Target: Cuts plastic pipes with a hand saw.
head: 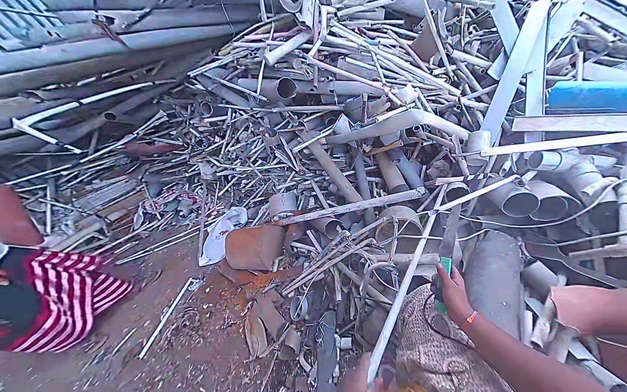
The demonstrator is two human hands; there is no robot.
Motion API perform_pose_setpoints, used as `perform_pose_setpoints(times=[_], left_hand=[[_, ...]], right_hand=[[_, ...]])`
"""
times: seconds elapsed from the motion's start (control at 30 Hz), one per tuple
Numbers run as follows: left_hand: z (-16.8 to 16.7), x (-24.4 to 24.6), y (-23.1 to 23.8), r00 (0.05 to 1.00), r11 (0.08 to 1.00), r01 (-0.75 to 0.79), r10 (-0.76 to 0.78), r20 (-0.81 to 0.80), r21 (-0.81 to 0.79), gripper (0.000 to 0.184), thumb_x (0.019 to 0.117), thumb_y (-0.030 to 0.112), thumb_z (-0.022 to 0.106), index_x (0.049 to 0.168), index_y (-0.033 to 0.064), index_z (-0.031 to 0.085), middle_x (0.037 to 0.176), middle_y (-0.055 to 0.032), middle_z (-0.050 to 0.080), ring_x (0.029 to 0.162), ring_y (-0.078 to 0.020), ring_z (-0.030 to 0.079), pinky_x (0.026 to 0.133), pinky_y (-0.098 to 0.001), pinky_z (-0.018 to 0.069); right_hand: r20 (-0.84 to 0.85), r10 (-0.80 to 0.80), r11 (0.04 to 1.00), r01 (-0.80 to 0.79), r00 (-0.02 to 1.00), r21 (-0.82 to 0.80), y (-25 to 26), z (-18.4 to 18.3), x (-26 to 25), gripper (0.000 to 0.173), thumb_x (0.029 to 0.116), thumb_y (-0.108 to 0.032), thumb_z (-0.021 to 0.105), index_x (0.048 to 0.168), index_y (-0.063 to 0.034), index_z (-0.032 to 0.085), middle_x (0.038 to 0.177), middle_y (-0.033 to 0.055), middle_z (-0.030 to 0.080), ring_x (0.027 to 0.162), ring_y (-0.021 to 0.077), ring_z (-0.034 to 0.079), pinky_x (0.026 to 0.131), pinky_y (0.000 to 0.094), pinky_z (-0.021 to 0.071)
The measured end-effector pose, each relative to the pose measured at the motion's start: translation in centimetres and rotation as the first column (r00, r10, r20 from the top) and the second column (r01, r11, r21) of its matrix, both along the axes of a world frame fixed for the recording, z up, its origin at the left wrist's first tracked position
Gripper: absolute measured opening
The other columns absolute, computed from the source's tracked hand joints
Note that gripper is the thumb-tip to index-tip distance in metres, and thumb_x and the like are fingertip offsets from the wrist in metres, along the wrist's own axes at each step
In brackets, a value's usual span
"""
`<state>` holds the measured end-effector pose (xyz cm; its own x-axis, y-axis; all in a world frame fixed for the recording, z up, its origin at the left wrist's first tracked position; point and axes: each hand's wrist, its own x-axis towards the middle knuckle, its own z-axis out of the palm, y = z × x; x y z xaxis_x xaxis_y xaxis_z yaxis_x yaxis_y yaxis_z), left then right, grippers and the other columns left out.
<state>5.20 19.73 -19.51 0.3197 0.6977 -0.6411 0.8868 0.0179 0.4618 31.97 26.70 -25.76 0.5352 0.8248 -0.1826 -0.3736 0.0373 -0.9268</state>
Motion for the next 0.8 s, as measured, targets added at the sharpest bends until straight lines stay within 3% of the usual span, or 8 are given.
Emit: perform_pose_setpoints(times=[0.1, 0.23, 0.37, 0.47, 0.53, 0.8], left_hand=[[2.8, -0.2, 0.4, 0.997, 0.999, 0.035, -0.037, -0.070, -0.027, 0.058, 0.1096, 0.025, 0.050, 0.158, -0.0016, 0.031, 0.131, -0.0344, 0.061, 0.125, -0.0480, 0.060, 0.109, -0.0600, 0.0433], [5.5, 3.2, -1.2, 0.952, 0.990, 0.125, -0.136, -0.275, -0.058, 0.063, 0.1108, 0.028, 0.047, 0.161, 0.0007, 0.022, 0.129, -0.0320, 0.063, 0.122, -0.0472, 0.062, 0.105, -0.0589, 0.0470], [5.9, 3.3, -0.9, 0.944, 0.989, 0.125, -0.142, -0.299, -0.072, 0.063, 0.1109, 0.029, 0.046, 0.162, 0.0032, 0.020, 0.129, -0.0306, 0.064, 0.122, -0.0461, 0.063, 0.105, -0.0587, 0.0475], [4.4, 3.2, -1.5, 0.968, 0.995, 0.066, -0.084, -0.236, -0.081, 0.062, 0.1107, 0.027, 0.047, 0.161, 0.0026, 0.022, 0.132, -0.0316, 0.062, 0.122, -0.0470, 0.062, 0.105, -0.0599, 0.0477], [3.8, 3.8, -2.4, 0.978, 0.996, 0.043, -0.057, -0.202, -0.074, 0.060, 0.1104, 0.025, 0.047, 0.161, 0.0017, 0.023, 0.133, -0.0317, 0.061, 0.123, -0.0473, 0.062, 0.104, -0.0606, 0.0482], [4.7, 4.6, -2.8, 0.963, 0.993, 0.103, -0.116, -0.244, -0.064, 0.059, 0.1119, 0.025, 0.043, 0.162, 0.0031, 0.021, 0.130, -0.0303, 0.063, 0.123, -0.0470, 0.062, 0.102, -0.0596, 0.0495]], right_hand=[[-0.171, -0.133, 0.968, 0.091, 0.976, -0.234, -1.2, -0.7, -0.3, 0.025, 0.1130, -0.024, 0.043, 0.122, -0.0012, 0.048, 0.072, 0.0026, 0.051, 0.052, 0.0082, 0.052, 0.050, 0.0229, 0.0477], [-0.214, -0.097, 0.978, 0.053, 0.972, -0.203, -1.3, 0.7, -1.3, 0.020, 0.1132, -0.022, 0.042, 0.119, -0.0037, 0.045, 0.070, 0.0005, 0.052, 0.051, 0.0061, 0.053, 0.050, 0.0211, 0.0488], [-0.116, 0.065, 0.995, -0.072, 0.991, -0.063, -1.1, -0.2, -2.5, 0.016, 0.1126, -0.016, 0.041, 0.119, -0.0029, 0.046, 0.067, -0.0002, 0.052, 0.050, 0.0063, 0.054, 0.049, 0.0212, 0.0503], [-0.053, 0.152, 0.981, -0.157, 0.987, -0.116, -0.8, -2.5, -2.5, 0.022, 0.1125, -0.017, 0.041, 0.126, -0.0013, 0.045, 0.070, 0.0013, 0.053, 0.052, 0.0083, 0.055, 0.050, 0.0240, 0.0509], [-0.040, 0.155, 0.973, -0.160, 0.987, -0.168, -0.1, -2.9, -2.3, 0.024, 0.1128, -0.020, 0.042, 0.126, -0.0012, 0.048, 0.069, 0.0014, 0.052, 0.051, 0.0082, 0.053, 0.049, 0.0239, 0.0491], [0.131, 0.181, 0.981, -0.169, 0.975, -0.099, -0.2, -3.7, -2.9, 0.023, 0.1113, -0.014, 0.043, 0.126, 0.0030, 0.048, 0.074, 0.0035, 0.055, 0.053, 0.0068, 0.054, 0.052, 0.0229, 0.0496]])
